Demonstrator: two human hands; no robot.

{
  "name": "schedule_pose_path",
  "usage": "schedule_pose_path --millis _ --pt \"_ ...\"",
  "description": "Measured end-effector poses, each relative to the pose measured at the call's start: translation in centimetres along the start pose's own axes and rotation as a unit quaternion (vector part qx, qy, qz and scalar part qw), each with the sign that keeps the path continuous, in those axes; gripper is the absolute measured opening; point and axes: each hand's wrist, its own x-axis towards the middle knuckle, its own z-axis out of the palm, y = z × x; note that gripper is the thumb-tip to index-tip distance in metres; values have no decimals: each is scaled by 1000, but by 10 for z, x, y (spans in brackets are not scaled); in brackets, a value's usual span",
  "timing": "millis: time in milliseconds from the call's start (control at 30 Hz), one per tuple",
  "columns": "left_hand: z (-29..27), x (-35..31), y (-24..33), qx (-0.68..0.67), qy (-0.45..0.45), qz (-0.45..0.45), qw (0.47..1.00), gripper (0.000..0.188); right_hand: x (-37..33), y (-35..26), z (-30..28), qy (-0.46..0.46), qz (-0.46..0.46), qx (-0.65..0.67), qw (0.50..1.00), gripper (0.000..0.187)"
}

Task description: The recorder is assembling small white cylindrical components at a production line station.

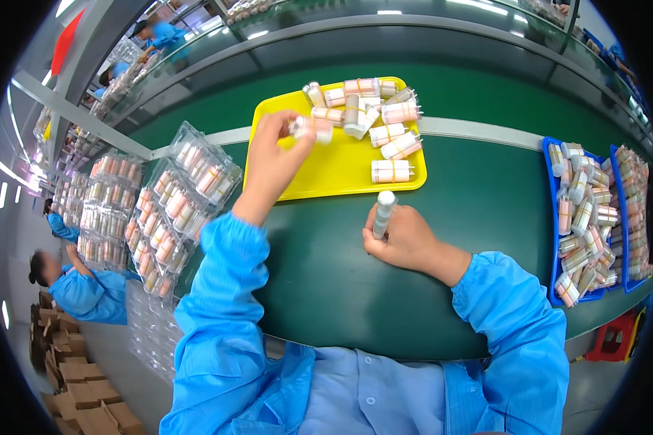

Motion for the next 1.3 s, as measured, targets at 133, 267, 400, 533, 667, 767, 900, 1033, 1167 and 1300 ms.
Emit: schedule_pose_path --millis 133,267,400,533,667,767,900,1033,1167,1300 --pt "-21 -56 42 -37 -87 84 992 31 -2 -5 -9 62 67 89 992 16" --pt "6 -100 57 -122 -199 55 971 37 8 -14 -23 166 -26 147 975 11" --pt "25 -114 51 -172 -176 69 967 44 6 -22 -29 141 -101 84 981 13" --pt "27 -118 48 -173 -169 83 967 52 4 -22 -25 117 -90 13 989 15" --pt "29 -119 52 -162 -166 67 971 49 6 -17 -23 111 -73 11 991 15" --pt "27 -120 58 -134 -152 66 977 48 7 -22 -23 93 -56 15 994 15" --pt "34 -123 52 -83 -134 72 985 53 7 -19 -21 91 -41 51 994 14" --pt "39 -128 48 -186 -123 37 974 66 8 -14 -30 119 -39 84 989 14" --pt "36 -132 50 -254 -161 -4 954 75 9 -13 -27 105 -64 76 989 14" --pt "33 -132 51 -220 -170 18 961 75 9 -12 -23 96 -60 66 991 14"
